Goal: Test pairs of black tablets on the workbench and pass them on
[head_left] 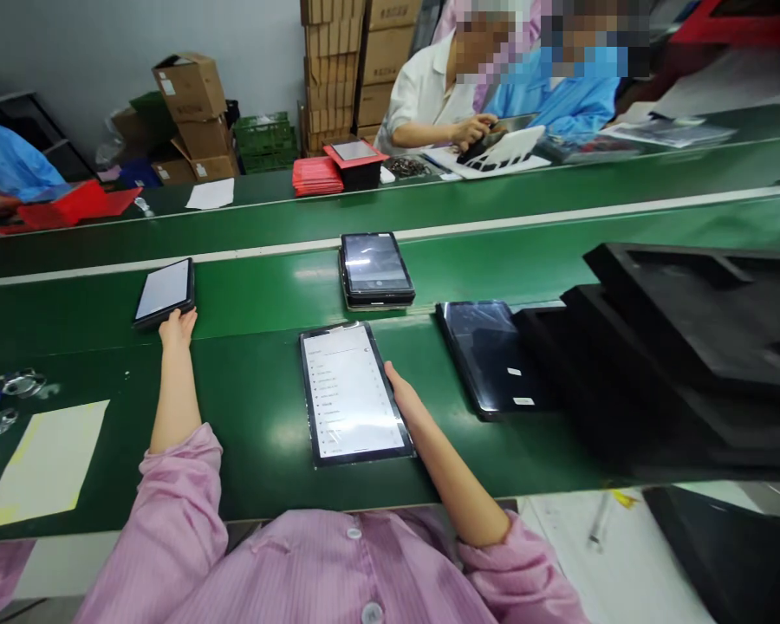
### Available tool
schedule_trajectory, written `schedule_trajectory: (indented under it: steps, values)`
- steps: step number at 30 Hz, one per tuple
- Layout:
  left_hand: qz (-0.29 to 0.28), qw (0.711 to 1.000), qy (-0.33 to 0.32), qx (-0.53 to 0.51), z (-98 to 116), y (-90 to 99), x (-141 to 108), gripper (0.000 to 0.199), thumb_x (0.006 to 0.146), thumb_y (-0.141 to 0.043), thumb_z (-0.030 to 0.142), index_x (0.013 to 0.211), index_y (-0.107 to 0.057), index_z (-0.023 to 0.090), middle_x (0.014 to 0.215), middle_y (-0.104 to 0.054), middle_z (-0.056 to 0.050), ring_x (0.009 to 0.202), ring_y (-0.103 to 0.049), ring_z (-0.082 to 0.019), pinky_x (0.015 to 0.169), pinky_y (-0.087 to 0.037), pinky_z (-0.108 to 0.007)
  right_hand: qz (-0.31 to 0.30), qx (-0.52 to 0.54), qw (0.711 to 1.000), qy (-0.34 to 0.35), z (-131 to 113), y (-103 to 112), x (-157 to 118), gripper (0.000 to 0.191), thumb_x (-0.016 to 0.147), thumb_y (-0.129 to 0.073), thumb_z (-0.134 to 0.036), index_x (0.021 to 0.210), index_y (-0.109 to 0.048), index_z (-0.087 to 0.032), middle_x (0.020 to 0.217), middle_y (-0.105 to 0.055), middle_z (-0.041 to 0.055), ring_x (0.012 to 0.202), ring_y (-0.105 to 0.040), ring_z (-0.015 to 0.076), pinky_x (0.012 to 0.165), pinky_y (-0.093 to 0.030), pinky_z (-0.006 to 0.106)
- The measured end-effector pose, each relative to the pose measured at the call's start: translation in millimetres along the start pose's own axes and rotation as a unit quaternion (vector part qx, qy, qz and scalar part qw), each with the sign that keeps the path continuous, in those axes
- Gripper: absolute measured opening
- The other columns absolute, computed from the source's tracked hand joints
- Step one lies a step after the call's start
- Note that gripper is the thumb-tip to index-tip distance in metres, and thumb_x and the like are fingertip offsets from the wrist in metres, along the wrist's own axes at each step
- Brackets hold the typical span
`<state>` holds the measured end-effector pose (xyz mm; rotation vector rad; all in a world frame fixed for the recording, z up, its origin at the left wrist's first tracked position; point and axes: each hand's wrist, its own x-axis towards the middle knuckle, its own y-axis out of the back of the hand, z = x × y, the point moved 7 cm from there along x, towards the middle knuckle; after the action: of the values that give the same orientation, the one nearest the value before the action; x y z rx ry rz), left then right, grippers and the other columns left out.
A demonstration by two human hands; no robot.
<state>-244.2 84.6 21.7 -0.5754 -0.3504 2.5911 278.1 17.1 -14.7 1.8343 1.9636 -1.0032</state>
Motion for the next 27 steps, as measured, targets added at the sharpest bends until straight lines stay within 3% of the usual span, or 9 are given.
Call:
schedule_trajectory:
  steps: [3,8,12,17,21,23,24,27]
  values:
    - [-0.007,1.000,-0.017,0.006,-7,1.2,-25,0.017,0.092,-0.045,0.009,0.079,-0.052,0.017,0.072,-0.064,-0.003,0.074,-0.072,-0.012,0.082,-0.059,-0.026,0.047,-0.016,0.998,0.032,12,34,-11,0.044,0.099,-0.048,-0.052,0.097,-0.075,-0.018,0.096,-0.079,0.0068,0.091,-0.075,0.0227,0.082,-0.060,0.031]
    - [-0.048,0.999,0.002,0.014,-39,21.9,-95,0.016,0.082,-0.053,0.008,0.069,-0.054,0.017,0.064,-0.068,-0.004,0.075,-0.075,-0.017,0.086,-0.061,-0.034,0.047,-0.041,0.997,0.047,18,69,-18,0.044,0.095,-0.052,-0.056,0.097,-0.076,-0.019,0.093,-0.079,0.0067,0.091,-0.074,0.0253,0.085,-0.060,0.037]
    - [-0.115,0.991,0.054,0.028,-74,51.4,-176,0.002,0.073,-0.064,0.014,0.071,-0.062,0.014,0.073,-0.073,-0.007,0.078,-0.075,-0.020,0.093,-0.059,-0.040,0.047,-0.037,0.997,0.058,8,74,-15,0.036,0.092,-0.059,-0.053,0.099,-0.075,-0.021,0.098,-0.079,0.0035,0.098,-0.072,0.0250,0.088,-0.059,0.037]
    - [-0.161,0.976,0.128,0.072,-116,90.1,-280,0.016,0.066,-0.078,0.026,0.074,-0.069,0.017,0.076,-0.075,-0.005,0.076,-0.075,-0.023,0.096,-0.058,-0.046,0.055,-0.034,0.996,0.066,4,69,-11,0.038,0.088,-0.062,-0.056,0.097,-0.075,-0.022,0.098,-0.078,0.0025,0.101,-0.070,0.0248,0.090,-0.057,0.035]
    - [-0.189,0.950,0.220,0.113,-143,113.6,-343,0.026,0.065,-0.086,0.034,0.061,-0.062,0.025,0.079,-0.075,-0.005,0.093,-0.075,-0.029,0.106,-0.051,-0.049,0.064,-0.127,0.985,0.097,-10,70,-18,0.053,0.089,-0.052,-0.068,0.097,-0.075,-0.020,0.094,-0.077,0.0062,0.097,-0.069,0.0281,0.088,-0.055,0.039]
    - [-0.239,0.919,0.286,0.126,-145,122.3,-364,0.030,0.064,-0.087,0.044,0.063,-0.062,0.027,0.093,-0.076,-0.008,0.105,-0.072,-0.032,0.109,-0.047,-0.052,0.104,-0.218,0.951,0.196,-39,79,-35,0.062,0.092,-0.042,-0.070,0.102,-0.075,-0.019,0.097,-0.075,0.0102,0.098,-0.068,0.0296,0.090,-0.053,0.042]
    - [-0.281,0.892,0.324,0.146,-141,126.7,-372,0.030,0.065,-0.086,0.050,0.069,-0.067,0.028,0.105,-0.076,-0.011,0.110,-0.069,-0.034,0.110,-0.046,-0.053,0.144,-0.269,0.914,0.268,-58,85,-49,0.064,0.094,-0.037,-0.068,0.106,-0.075,-0.018,0.102,-0.074,0.0121,0.101,-0.066,0.0301,0.093,-0.051,0.044]
    - [-0.414,0.779,0.377,0.280,-114,145.6,-375,0.044,0.072,-0.075,0.066,0.099,-0.076,0.031,0.123,-0.070,-0.014,0.114,-0.066,-0.037,0.109,-0.044,-0.056,0.257,-0.397,0.751,0.461,-106,93,-103,0.062,0.100,-0.028,-0.059,0.114,-0.074,-0.019,0.112,-0.070,0.0140,0.110,-0.061,0.0303,0.102,-0.044,0.048]
